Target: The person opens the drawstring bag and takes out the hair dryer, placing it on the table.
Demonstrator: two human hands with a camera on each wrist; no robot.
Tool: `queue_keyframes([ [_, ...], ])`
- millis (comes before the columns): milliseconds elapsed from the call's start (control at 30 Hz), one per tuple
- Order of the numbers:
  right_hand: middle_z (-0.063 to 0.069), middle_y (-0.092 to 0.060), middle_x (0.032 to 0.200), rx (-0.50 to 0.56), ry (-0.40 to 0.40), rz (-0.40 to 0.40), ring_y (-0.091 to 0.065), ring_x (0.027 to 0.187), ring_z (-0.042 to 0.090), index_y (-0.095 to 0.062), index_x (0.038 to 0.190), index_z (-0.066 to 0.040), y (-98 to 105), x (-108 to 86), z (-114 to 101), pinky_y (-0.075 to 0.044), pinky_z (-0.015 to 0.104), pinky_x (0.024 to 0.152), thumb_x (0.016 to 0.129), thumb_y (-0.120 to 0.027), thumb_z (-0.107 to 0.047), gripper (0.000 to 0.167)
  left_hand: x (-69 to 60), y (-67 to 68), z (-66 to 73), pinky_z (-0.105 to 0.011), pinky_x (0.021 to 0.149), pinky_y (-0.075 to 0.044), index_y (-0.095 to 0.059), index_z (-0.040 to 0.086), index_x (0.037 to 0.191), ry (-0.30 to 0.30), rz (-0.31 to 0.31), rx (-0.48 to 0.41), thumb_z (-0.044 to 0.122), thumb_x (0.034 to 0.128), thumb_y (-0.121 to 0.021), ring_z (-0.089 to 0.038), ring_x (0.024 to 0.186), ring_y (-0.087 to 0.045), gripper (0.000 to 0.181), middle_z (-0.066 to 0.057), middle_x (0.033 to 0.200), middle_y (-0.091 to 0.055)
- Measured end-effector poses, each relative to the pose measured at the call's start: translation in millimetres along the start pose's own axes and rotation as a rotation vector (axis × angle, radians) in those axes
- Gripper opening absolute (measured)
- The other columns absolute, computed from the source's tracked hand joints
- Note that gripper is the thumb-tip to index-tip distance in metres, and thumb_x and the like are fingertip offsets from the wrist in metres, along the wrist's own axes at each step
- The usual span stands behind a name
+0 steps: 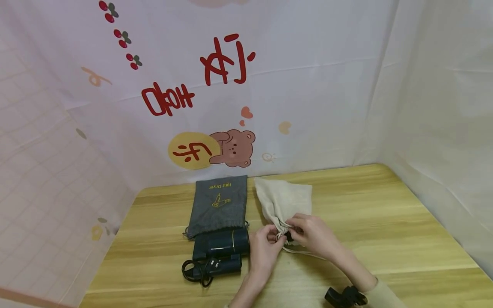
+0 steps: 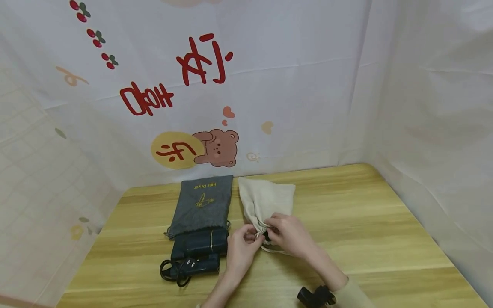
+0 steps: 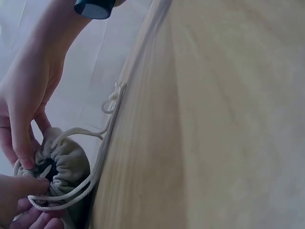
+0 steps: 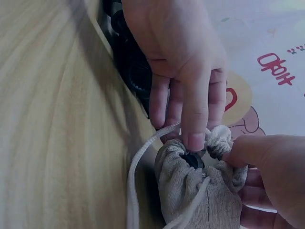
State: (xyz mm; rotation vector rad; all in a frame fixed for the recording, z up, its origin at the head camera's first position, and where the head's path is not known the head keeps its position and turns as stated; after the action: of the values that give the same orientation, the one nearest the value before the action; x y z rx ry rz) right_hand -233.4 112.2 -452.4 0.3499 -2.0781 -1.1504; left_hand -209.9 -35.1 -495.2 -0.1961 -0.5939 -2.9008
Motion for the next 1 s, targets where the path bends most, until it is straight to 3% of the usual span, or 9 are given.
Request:
queue_keyframes([
  [167,0.003,-0.079,0.098,-0.012,0.024,-0.039,-0.073,0.081,0.010,-0.081,0.113,-0.005,-2,0.9,-6,-0.061,0.026,0.071,0.087,-0.084,-0.012,0.027,1.0,8.4,2.8,-0.017,0.065,-0.057,-0.080,0.011,0.095,-0.024,0.063,0.026,0.006,0.0873,-0.080,-0.003,0.072,-0.073,0.009,-0.005,0.086,-0.079],
  [300,0.003,-0.079,0.096,-0.073,0.018,-0.046,-0.070,0.076,0.008,-0.080,0.113,-0.004,-1,0.2,-9,-0.059,0.026,0.068,0.083,-0.089,-0.018,0.035,1.1,9.6,6.0,-0.017,0.065,-0.057,-0.080,0.010,0.098,-0.015,0.054,0.024,0.007,0.0883,-0.079,-0.001,0.071,-0.071,0.010,-0.004,0.084,-0.080],
  [500,-0.002,-0.074,0.083,-0.174,0.028,0.022,-0.066,0.067,0.009,-0.081,0.096,-0.010,2,-0.9,-12,-0.056,0.025,0.062,0.079,-0.087,-0.010,0.018,-0.4,4.2,7.1,-0.016,0.066,-0.057,-0.079,0.009,0.097,-0.014,0.062,0.031,0.007,0.0878,-0.080,-0.001,0.072,-0.070,0.010,-0.004,0.087,-0.079],
  [733,-0.001,-0.076,0.085,-0.105,0.033,0.076,-0.068,0.070,0.007,-0.082,0.099,-0.007,6,-2.2,-12,-0.056,0.022,0.063,0.080,-0.085,-0.002,0.020,-5.3,-0.7,7.2,-0.017,0.067,-0.057,-0.076,0.015,0.096,-0.020,0.082,0.115,0.012,0.0840,-0.088,-0.006,0.076,-0.072,0.017,0.001,0.090,-0.075],
  [1000,0.001,-0.079,0.090,-0.053,0.082,0.072,-0.071,0.072,0.008,-0.082,0.103,-0.005,9,-2.5,-13,-0.057,0.021,0.063,0.081,-0.085,-0.001,0.022,-4.6,1.4,8.5,-0.016,0.064,-0.055,-0.073,0.013,0.088,-0.061,0.098,0.072,0.001,0.0834,-0.082,-0.001,0.071,-0.069,0.015,-0.001,0.085,-0.075],
])
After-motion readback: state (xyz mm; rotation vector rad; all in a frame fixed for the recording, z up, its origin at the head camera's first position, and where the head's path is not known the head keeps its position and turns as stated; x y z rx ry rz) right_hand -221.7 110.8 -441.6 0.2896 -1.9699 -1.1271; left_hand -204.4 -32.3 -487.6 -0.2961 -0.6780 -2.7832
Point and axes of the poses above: each hand's wrist, its own x-axis towards the middle knuckle, its own y-axis out of the back of the hand, z = x × y, the point moved 7 cm from there along x, towards the middle knuckle
